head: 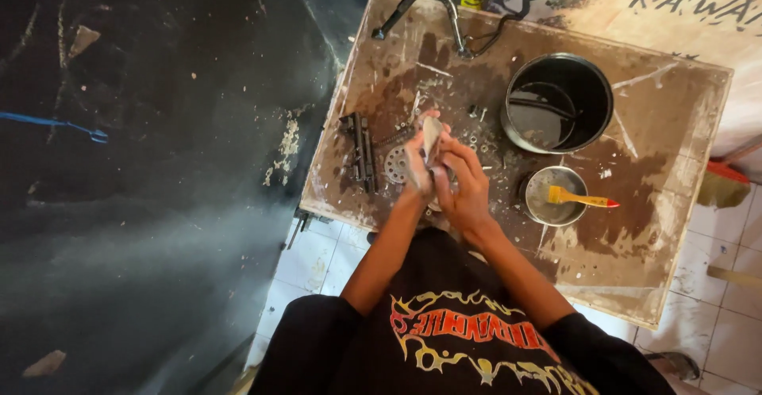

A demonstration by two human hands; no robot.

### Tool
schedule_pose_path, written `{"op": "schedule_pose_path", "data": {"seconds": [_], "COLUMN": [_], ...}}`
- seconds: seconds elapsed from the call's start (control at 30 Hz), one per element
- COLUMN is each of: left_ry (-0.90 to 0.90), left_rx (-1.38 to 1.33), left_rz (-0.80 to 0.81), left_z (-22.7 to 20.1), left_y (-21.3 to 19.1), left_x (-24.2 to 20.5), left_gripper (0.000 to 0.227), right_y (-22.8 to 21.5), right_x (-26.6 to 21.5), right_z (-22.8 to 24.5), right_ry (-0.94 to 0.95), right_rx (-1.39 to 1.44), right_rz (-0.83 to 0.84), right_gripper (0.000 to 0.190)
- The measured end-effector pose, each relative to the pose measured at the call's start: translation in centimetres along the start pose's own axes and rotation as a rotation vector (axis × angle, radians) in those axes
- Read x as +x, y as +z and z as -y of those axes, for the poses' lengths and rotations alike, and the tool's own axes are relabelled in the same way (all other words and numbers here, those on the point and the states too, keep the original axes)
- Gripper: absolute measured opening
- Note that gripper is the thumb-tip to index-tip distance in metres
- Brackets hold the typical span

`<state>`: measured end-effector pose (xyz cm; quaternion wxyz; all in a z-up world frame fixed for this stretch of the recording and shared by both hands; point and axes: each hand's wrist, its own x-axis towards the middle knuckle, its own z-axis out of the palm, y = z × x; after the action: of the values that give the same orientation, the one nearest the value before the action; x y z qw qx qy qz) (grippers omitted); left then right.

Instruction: The person scrubs various mechanical parts, including a clutch plate and gears, using a small brush and a liquid from a can. They wipe the parts with their hands and a cloth, then use the brush to clean the grooves and surfaces of the components.

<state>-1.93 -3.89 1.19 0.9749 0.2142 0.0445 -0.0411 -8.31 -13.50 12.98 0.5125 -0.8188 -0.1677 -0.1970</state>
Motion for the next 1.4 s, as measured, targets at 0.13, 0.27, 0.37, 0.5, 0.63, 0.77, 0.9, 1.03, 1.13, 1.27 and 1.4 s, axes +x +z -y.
{"op": "schedule_pose_path", "data": {"seconds": [0.13, 0.27, 0.37, 0.5, 0.63, 0.77, 0.9, 1.03, 1.13, 1.27, 1.4], "left_ry": [-0.129, -0.195, -0.247, -0.148, -0.145, -0.296, -0.251, -0.253, -0.28, -0.295, -0.221], "left_rx": [-0.32, -0.214, -0.291, -0.383, -0.344, -0.406, -0.56, -0.486, -0.471, -0.372, -0.138], "left_rz": [0.15, 0.0, 0.088, 0.211, 0.207, 0.299, 0.437, 0.214, 0.246, 0.273, 0.274], "left_z": [-1.5, -2.0, -2.5, -4.6, -2.9, -0.1, 0.7, -2.2, -2.4, -1.5, -2.1], "left_y": [1.9, 1.4, 2.3, 6.7, 3.3, -1.1, -0.8, 4.1, 5.1, 3.7, 4.9], "left_x": [0.4, 0.1, -0.5, -2.2, -1.2, 1.0, 1.4, -1.0, -1.3, -0.5, -1.5], "left_gripper": [0.043, 0.041, 0.043, 0.056, 0.062, 0.065, 0.07, 0.075, 0.077, 0.078, 0.079], "right_y": [1.0, 1.2, 1.1, 0.4, 0.2, 0.1, -0.2, -0.8, -1.1, -1.2, -1.2], "right_x": [-1.8, -0.9, -1.1, -2.2, -1.4, 0.1, -0.3, -1.5, -2.0, -1.1, 1.0], "right_z": [-0.2, 0.5, 1.4, -0.7, 0.1, 1.6, 1.0, 0.7, 0.5, 0.6, 0.4], "right_ry": [-0.319, -0.267, -0.241, -0.121, -0.084, -0.252, -0.303, -0.295, -0.299, -0.28, -0.225], "right_rx": [-0.063, 0.118, 0.086, -0.053, -0.054, -0.03, -0.078, -0.08, -0.1, -0.132, -0.146], "right_rz": [0.006, 0.023, -0.002, -0.008, 0.035, 0.074, 0.105, 0.099, 0.099, 0.11, 0.121], "right_gripper": [0.018, 0.012, 0.013, 0.012, 0.018, 0.019, 0.028, 0.028, 0.035, 0.039, 0.04]}}
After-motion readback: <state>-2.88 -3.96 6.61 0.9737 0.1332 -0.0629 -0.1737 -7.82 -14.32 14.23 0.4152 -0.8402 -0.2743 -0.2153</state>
